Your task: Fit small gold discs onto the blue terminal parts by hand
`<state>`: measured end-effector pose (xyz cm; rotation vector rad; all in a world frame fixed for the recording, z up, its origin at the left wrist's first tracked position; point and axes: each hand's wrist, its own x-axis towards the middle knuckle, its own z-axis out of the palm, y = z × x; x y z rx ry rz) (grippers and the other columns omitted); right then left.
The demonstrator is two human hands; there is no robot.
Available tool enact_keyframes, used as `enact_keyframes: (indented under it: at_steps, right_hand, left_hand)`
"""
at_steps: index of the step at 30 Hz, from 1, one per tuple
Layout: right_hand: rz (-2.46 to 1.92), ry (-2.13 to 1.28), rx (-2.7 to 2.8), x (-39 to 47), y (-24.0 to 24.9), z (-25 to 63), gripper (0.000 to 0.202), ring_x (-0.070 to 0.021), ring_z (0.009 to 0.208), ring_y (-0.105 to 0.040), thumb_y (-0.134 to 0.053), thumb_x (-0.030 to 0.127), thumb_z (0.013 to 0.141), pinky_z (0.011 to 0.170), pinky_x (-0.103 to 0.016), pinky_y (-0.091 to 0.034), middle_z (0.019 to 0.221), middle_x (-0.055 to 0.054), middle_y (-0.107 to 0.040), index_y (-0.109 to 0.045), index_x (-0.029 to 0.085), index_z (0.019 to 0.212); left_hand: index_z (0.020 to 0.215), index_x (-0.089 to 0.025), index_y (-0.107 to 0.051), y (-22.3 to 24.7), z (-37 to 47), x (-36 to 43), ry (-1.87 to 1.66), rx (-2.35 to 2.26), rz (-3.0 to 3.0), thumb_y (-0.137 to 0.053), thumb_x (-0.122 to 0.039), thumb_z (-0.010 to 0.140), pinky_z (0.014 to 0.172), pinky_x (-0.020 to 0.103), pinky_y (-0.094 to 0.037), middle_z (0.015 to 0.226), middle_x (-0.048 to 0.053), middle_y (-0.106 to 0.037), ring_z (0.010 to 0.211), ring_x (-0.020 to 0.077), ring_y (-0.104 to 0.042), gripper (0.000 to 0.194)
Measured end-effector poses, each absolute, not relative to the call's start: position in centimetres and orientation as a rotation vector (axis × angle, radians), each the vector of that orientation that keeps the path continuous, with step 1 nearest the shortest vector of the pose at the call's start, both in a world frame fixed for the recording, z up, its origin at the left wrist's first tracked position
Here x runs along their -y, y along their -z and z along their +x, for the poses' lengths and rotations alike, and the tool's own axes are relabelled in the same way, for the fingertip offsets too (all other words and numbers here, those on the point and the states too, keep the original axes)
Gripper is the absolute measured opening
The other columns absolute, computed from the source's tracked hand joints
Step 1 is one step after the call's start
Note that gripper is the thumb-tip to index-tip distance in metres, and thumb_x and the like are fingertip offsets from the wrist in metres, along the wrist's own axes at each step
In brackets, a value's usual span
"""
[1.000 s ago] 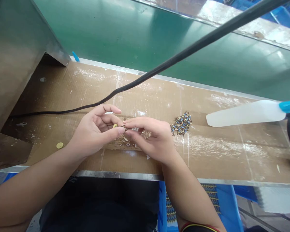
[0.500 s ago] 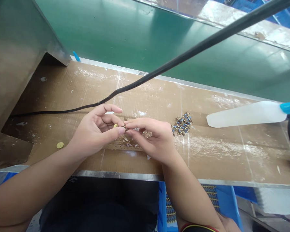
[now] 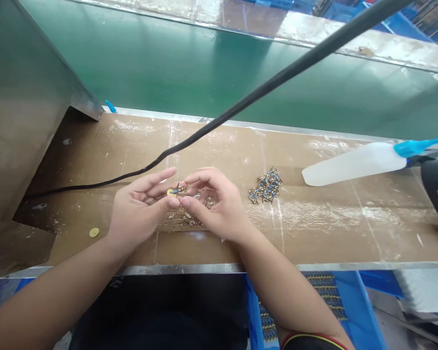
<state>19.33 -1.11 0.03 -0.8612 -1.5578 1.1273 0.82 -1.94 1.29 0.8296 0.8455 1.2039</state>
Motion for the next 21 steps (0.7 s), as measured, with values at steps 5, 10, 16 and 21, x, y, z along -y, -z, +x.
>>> enact_keyframes:
  at_steps: [5,10,16,21]
  right_hand:
    - [-0.789,-1.257,1.467,1.1,-0.1,19.3,0.023,-0.0164,0.091,-0.065,-0.082,0.034,0.096,0.070,-0.028,-0.058,0.108,-0.004,-0.064,-0.067,0.023,0.109]
    - [-0.752,-1.442,1.416,0.9,-0.3,19.6,0.019,-0.0115,0.068,-0.058,-0.081,0.032,0.096,0.060,-0.025,-0.050,0.082,0.002,-0.062,-0.068,0.021,0.105]
    - [-0.723,-1.557,1.368,0.0,0.3,19.5,0.023,-0.0126,0.072,-0.062,-0.085,0.035,0.092,0.068,-0.026,-0.053,0.082,0.001,-0.066,-0.071,0.019,0.101]
    - [-0.671,-1.338,1.274,0.8,-1.0,20.6,0.031,-0.0158,0.093,-0.070,-0.085,0.043,0.092,0.081,-0.027,-0.059,0.110,-0.005,-0.069,-0.066,0.019,0.099]
  left_hand:
    - [0.132,-0.030,-0.070,-0.9,0.9,2.4,-1.290,-0.802,1.081,-0.092,-0.012,0.078,0.088,0.017,-0.065,0.110,0.005,-0.077,0.092,0.0154,-0.078,0.061]
    - [0.137,-0.033,-0.067,-0.2,0.9,2.4,-1.307,-0.809,1.242,-0.092,-0.013,0.078,0.090,0.017,-0.064,0.112,0.003,-0.077,0.095,0.0152,-0.078,0.067]
    - [0.132,-0.025,-0.071,-0.4,1.2,2.0,-1.318,-0.980,1.291,-0.100,-0.026,0.068,0.081,0.023,-0.069,0.108,0.006,-0.078,0.087,0.0200,-0.079,0.070]
    - [0.123,-0.019,-0.074,-1.6,1.4,2.0,-1.379,-1.052,1.413,-0.100,-0.031,0.067,0.081,0.025,-0.069,0.105,0.008,-0.078,0.085,0.0186,-0.077,0.063]
